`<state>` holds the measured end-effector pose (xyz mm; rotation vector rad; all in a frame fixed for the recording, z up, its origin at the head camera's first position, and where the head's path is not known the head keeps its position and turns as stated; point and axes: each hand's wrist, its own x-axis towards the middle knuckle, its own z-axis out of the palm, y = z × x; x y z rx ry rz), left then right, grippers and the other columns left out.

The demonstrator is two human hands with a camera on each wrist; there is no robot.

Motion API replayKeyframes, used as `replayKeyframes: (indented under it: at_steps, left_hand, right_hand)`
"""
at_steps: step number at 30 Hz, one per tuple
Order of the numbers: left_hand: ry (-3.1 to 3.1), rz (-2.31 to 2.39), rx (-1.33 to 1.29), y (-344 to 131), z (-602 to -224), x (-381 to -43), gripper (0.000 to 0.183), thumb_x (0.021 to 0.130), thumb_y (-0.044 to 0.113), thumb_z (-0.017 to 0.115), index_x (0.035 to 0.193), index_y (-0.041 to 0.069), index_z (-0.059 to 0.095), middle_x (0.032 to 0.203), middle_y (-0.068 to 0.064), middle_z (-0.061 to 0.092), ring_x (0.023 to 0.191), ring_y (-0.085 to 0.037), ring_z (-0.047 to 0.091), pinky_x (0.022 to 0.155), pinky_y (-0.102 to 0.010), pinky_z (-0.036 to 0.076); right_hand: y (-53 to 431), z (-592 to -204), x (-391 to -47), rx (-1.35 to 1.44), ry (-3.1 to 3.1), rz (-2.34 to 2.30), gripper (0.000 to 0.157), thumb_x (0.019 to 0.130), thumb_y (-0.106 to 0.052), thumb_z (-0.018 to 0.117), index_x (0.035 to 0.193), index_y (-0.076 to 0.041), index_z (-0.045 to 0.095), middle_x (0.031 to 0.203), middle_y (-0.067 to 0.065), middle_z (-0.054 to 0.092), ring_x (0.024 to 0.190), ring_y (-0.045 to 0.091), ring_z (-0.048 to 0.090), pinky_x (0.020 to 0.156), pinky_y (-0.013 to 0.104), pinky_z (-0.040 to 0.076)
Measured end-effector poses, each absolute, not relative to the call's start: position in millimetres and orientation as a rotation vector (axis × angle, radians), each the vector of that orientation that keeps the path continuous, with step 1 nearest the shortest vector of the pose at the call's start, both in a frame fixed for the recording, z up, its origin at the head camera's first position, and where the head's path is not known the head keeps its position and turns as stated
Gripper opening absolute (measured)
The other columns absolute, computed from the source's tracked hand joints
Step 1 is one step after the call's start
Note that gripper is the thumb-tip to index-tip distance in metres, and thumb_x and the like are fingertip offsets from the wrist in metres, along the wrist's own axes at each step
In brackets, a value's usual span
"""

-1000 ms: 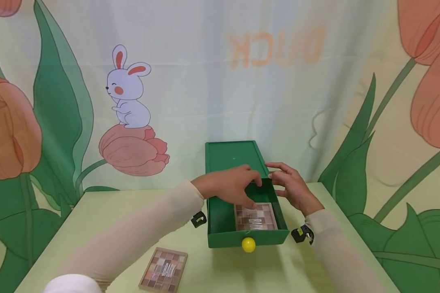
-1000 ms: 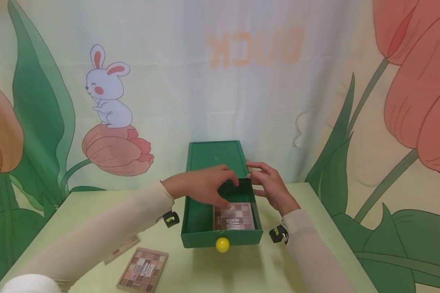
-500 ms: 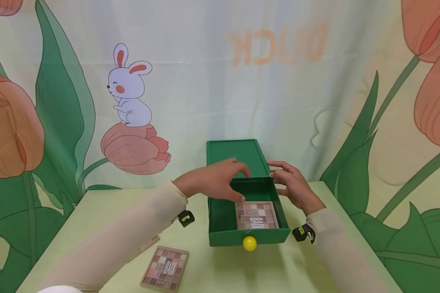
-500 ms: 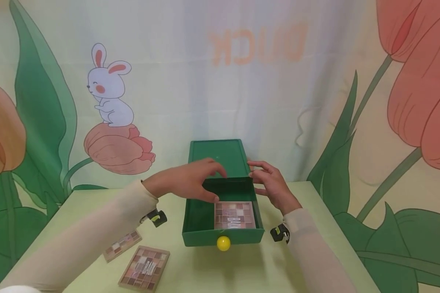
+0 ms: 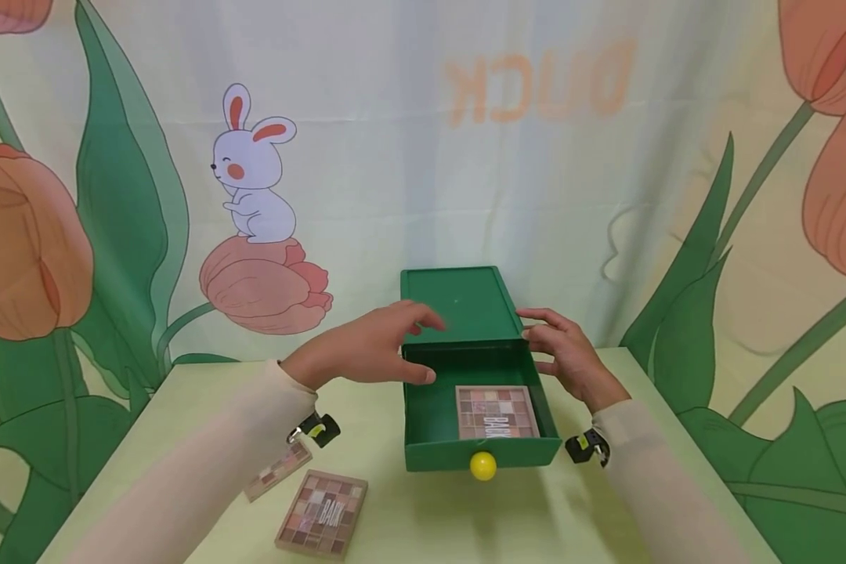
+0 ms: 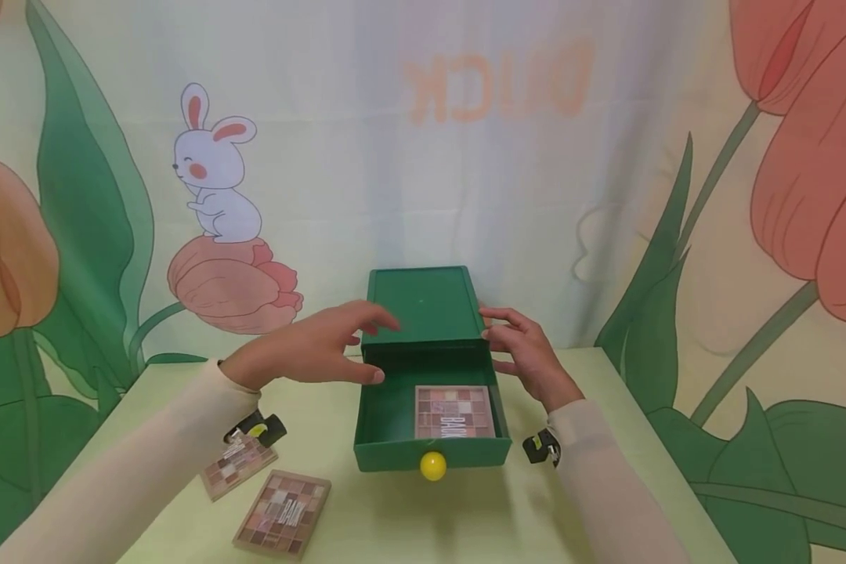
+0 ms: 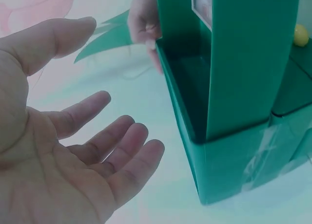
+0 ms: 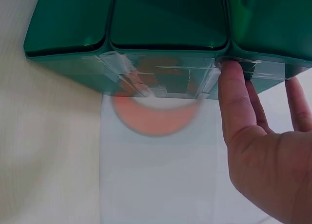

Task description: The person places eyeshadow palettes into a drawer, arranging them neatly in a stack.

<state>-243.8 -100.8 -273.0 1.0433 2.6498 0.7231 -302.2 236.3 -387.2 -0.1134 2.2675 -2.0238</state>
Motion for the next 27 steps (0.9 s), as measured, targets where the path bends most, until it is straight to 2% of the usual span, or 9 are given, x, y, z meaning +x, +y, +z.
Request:
replayKeyframes:
  at_steps: [5,10,14,20,27]
  left_hand:
    - [2.655,0.842,0.956,-125,-275,-237,0.068,0.094,0.031,0.081,0.152,0.019,0.049,0.158,-0.007,0.050,0.142,-0.029,0.050,0.115,-0.051,0.049]
    - [2.623,0.905,0.897,-142,-281,-231,0.073,0.092,0.031,0.083,0.154,0.016,0.047,0.158,-0.007,0.049,0.142,-0.030,0.048,0.116,-0.054,0.047]
    - [2.566,0.963,0.868,-153,-294,-230,0.075,0.091,0.028,0.085,0.153,0.014,0.046,0.157,-0.005,0.048,0.143,-0.031,0.047,0.119,-0.056,0.044]
    - [2.502,1.020,0.867,-168,-320,-229,0.076,0.088,0.028,0.087,0.152,0.019,0.047,0.158,-0.003,0.048,0.146,-0.031,0.046,0.121,-0.057,0.041]
    - [2.453,1.073,0.797,-178,-347,-227,0.074,0.086,0.026,0.089,0.149,0.023,0.050,0.156,0.000,0.049,0.147,-0.031,0.044,0.122,-0.057,0.039]
  right_hand:
    - [235,-388,-303,-0.126,2.271,-2.016,0.049,0.106,-0.029,0.056,0.154,-0.019,0.053,0.142,0.010,0.061,0.119,0.030,0.064,0.109,0.059,0.053]
    - [234,-388,-302,-0.128,2.274,-2.013,0.049,0.106,-0.030,0.056,0.154,-0.020,0.053,0.149,0.013,0.056,0.120,0.029,0.063,0.112,0.062,0.049]
    - [234,-387,-301,-0.113,2.276,-2.011,0.049,0.106,-0.030,0.055,0.154,-0.021,0.053,0.148,0.012,0.056,0.120,0.030,0.062,0.111,0.059,0.051]
    - [236,-387,-301,-0.098,2.272,-2.015,0.049,0.106,-0.030,0.056,0.154,-0.021,0.054,0.143,0.007,0.058,0.117,0.027,0.063,0.106,0.052,0.056]
    - [234,-388,-301,-0.104,2.269,-2.017,0.050,0.106,-0.031,0.057,0.154,-0.022,0.053,0.147,0.009,0.056,0.119,0.028,0.062,0.107,0.052,0.055]
